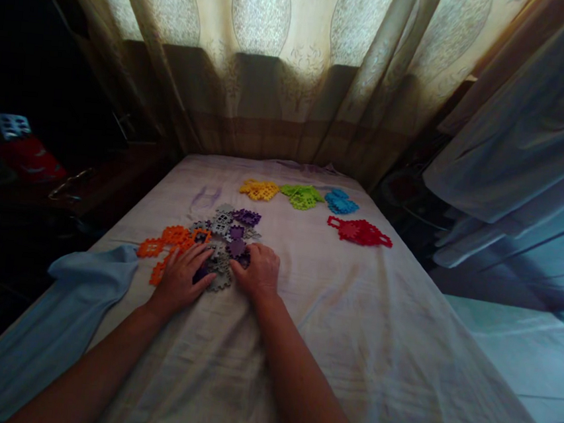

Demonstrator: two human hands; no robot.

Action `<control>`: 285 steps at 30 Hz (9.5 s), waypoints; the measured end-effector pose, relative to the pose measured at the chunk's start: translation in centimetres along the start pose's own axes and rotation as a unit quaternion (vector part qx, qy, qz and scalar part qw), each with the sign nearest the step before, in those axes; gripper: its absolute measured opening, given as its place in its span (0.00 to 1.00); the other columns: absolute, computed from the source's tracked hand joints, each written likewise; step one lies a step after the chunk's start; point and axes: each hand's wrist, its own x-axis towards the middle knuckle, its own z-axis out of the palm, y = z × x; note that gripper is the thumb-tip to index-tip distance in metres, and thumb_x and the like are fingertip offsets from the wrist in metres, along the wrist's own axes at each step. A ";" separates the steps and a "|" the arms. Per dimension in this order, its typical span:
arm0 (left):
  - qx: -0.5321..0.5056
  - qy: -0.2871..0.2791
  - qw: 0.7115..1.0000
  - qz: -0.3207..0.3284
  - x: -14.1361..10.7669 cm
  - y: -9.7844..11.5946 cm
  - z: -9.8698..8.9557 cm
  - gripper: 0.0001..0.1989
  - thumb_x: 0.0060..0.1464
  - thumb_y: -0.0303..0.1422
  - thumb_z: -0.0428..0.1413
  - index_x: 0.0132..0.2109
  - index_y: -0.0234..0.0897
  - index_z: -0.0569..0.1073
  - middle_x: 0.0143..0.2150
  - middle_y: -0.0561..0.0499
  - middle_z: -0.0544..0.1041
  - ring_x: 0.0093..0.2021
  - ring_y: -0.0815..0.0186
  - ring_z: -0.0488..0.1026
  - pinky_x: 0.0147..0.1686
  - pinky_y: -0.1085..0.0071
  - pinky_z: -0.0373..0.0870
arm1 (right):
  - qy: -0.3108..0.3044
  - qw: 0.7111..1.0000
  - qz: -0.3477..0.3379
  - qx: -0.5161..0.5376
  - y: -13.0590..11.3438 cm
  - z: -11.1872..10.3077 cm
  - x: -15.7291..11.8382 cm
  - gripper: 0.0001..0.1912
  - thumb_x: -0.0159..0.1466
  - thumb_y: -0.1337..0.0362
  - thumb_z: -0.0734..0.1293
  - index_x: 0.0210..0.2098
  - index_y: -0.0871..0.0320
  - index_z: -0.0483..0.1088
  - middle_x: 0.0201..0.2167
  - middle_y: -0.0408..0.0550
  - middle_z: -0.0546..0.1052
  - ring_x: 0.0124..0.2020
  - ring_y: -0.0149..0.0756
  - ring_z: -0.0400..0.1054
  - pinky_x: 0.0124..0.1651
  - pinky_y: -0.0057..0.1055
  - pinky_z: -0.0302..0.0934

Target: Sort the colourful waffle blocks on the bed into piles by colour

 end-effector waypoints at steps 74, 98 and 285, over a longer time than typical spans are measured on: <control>-0.160 0.157 0.965 -0.137 0.7 -7.0 -1.2 0.20 0.59 0.45 0.48 0.46 0.41 0.78 0.49 0.47 0.82 0.52 0.56 0.77 0.57 0.57 0.71 | 0.054 0.996 -0.054 -0.043 6.3 -4.2 -0.5 0.12 0.60 0.60 0.71 0.43 0.56 0.74 0.48 0.53 0.79 0.50 0.45 0.70 0.56 0.42 0.59; -0.158 0.148 0.966 -0.139 0.7 -7.0 -1.2 0.19 0.58 0.45 0.48 0.46 0.42 0.79 0.49 0.47 0.82 0.52 0.56 0.77 0.57 0.57 0.71 | 0.101 0.984 0.071 -0.125 9.2 -4.4 -0.5 0.13 0.60 0.57 0.68 0.41 0.57 0.75 0.46 0.55 0.78 0.49 0.47 0.68 0.52 0.42 0.57; -0.013 -0.009 0.999 0.033 -0.6 -2.6 -1.4 0.26 0.62 0.39 0.51 0.65 0.42 0.64 0.65 0.42 0.70 0.66 0.51 0.64 0.68 0.41 0.46 | -0.259 0.945 -0.042 -0.197 -2.0 0.9 11.3 0.18 0.63 0.59 0.67 0.51 0.55 0.76 0.53 0.55 0.77 0.53 0.46 0.70 0.53 0.36 0.63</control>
